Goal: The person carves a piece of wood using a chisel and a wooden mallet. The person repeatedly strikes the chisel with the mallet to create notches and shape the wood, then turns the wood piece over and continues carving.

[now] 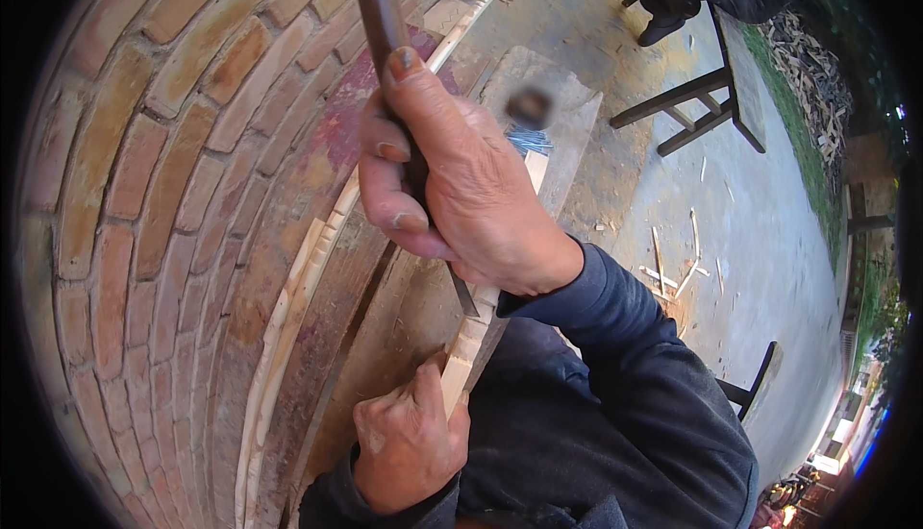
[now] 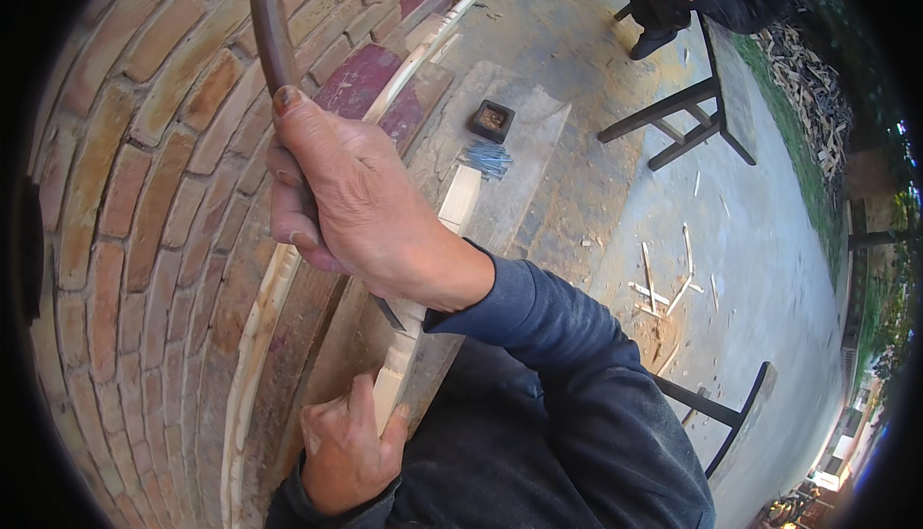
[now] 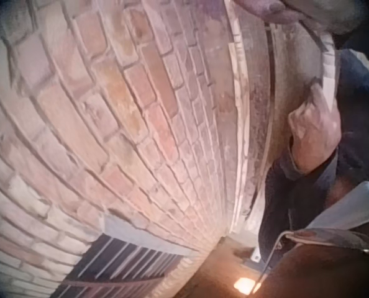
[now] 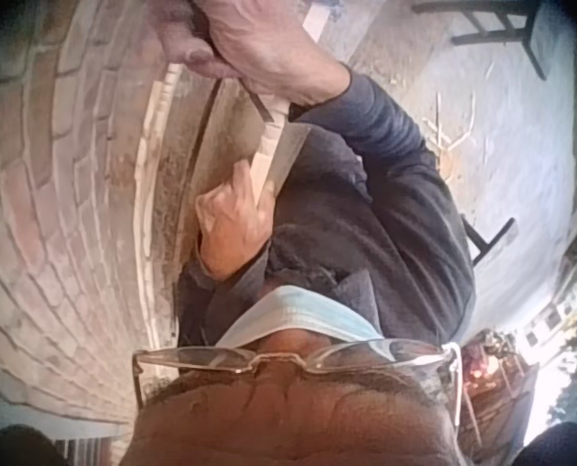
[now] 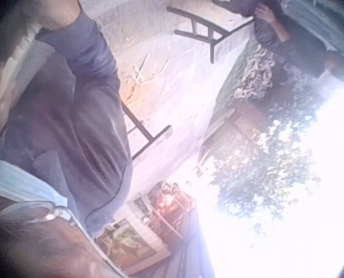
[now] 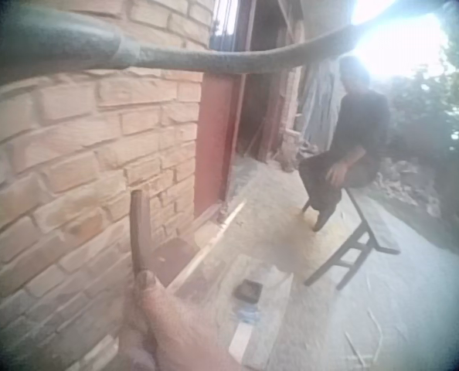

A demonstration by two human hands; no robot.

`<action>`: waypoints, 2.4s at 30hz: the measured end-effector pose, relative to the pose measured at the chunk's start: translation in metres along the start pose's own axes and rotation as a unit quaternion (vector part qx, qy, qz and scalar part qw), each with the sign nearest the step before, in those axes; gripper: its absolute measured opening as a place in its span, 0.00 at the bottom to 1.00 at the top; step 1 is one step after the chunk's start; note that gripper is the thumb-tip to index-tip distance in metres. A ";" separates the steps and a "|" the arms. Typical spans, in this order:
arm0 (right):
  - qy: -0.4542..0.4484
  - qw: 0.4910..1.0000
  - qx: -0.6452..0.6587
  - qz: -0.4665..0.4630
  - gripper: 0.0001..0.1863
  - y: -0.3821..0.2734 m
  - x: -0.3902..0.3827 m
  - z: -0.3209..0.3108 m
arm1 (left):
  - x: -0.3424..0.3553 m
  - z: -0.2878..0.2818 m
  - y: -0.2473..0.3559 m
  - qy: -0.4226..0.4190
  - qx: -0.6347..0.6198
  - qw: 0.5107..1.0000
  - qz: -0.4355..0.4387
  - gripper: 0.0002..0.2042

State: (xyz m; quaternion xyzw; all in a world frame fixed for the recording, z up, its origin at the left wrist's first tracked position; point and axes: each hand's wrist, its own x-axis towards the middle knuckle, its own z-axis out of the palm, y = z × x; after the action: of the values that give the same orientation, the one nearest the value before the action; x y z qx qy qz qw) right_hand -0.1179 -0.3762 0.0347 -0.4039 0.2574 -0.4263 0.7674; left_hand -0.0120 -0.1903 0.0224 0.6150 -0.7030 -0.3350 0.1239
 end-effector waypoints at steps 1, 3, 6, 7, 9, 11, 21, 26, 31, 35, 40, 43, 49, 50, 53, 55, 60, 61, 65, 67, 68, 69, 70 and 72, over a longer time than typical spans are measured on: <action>0.013 1.000 0.003 -0.001 0.30 -0.001 -0.002 0.000 | 0.000 0.000 0.000 0.004 -0.002 1.000 -0.003 0.19; 0.038 0.999 0.009 -0.003 0.30 -0.003 -0.010 -0.002 | 0.001 0.000 0.000 0.005 -0.004 1.000 -0.001 0.19; 0.036 0.999 0.019 -0.034 0.30 -0.001 -0.014 -0.006 | 0.000 0.001 -0.003 0.000 -0.006 1.000 -0.002 0.19; 0.028 0.998 0.026 -0.040 0.30 -0.002 -0.014 -0.005 | 0.000 0.001 -0.003 0.003 -0.006 1.000 -0.001 0.19; 0.052 0.996 -0.048 -0.048 0.31 0.003 -0.019 0.002 | -0.002 0.001 -0.003 0.003 -0.001 1.000 0.001 0.18; 0.031 0.995 -0.058 -0.076 0.31 0.007 -0.024 0.005 | -0.003 0.001 -0.003 0.010 0.005 1.000 0.001 0.17; -0.021 0.997 0.054 -0.048 0.30 -0.024 -0.023 -0.020 | -0.003 0.005 -0.004 0.022 -0.003 1.000 0.015 0.13; -0.079 0.989 0.121 -0.023 0.28 -0.021 -0.020 -0.029 | -0.004 0.005 -0.005 0.015 -0.006 1.000 0.013 0.13; -0.048 0.995 0.082 -0.013 0.26 -0.026 -0.017 -0.015 | -0.003 0.005 -0.005 0.015 -0.009 1.000 0.012 0.13; -0.040 0.993 0.111 -0.001 0.26 -0.028 -0.014 -0.009 | -0.003 0.004 -0.005 0.019 -0.013 1.000 0.012 0.14; -0.108 0.985 0.137 0.020 0.28 -0.020 -0.009 -0.020 | -0.002 0.003 -0.005 0.015 -0.014 1.000 0.011 0.14; -0.081 0.989 0.115 0.048 0.30 -0.020 -0.008 -0.017 | -0.002 0.003 -0.006 0.013 -0.024 1.000 0.010 0.15; -0.076 0.986 0.130 0.069 0.30 -0.018 -0.003 -0.013 | -0.002 0.001 -0.004 0.011 -0.012 1.000 0.002 0.16; -0.077 0.986 0.128 0.072 0.29 -0.018 -0.003 -0.013 | -0.002 0.001 -0.004 0.011 -0.010 1.000 0.003 0.16; -0.073 0.988 0.117 0.073 0.29 -0.016 -0.003 -0.011 | -0.002 0.001 -0.004 0.010 -0.006 1.000 0.006 0.16; -0.061 0.991 0.104 0.067 0.30 -0.013 -0.002 -0.008 | -0.002 0.001 -0.004 0.008 -0.006 1.000 0.005 0.17; -0.052 0.992 0.096 0.067 0.30 -0.013 0.000 -0.007 | -0.001 0.000 -0.003 0.003 -0.016 1.000 0.000 0.17; -0.051 0.992 0.096 0.069 0.29 -0.013 0.000 -0.007 | -0.001 0.000 -0.003 0.003 -0.016 1.000 -0.001 0.17; -0.069 0.988 0.113 0.076 0.29 -0.016 -0.001 -0.012 | -0.002 0.002 -0.004 0.001 -0.015 1.000 -0.002 0.17; -0.049 0.994 0.070 0.064 0.30 -0.019 -0.003 -0.008 | -0.002 0.002 -0.004 0.002 -0.012 1.000 -0.002 0.17; -0.050 0.997 0.048 0.045 0.30 -0.022 -0.006 -0.006 | -0.002 0.002 -0.004 0.003 -0.011 1.000 0.000 0.17; -0.050 0.998 0.025 0.027 0.30 -0.025 -0.010 -0.006 | -0.002 0.001 -0.004 0.004 -0.011 1.000 0.002 0.16; -0.051 0.999 0.003 0.008 0.30 -0.027 -0.012 -0.005 | -0.002 0.002 -0.004 0.005 -0.011 1.000 0.003 0.16; -0.036 0.999 -0.009 0.025 0.30 -0.028 -0.012 -0.003 | -0.002 0.002 -0.005 0.005 -0.017 1.000 0.004 0.16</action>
State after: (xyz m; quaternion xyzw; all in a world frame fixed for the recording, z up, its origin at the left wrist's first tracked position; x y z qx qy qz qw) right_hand -0.1383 -0.3759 0.0569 -0.4195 0.2429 -0.3900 0.7829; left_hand -0.0091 -0.1883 0.0188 0.6117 -0.6988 -0.3434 0.1397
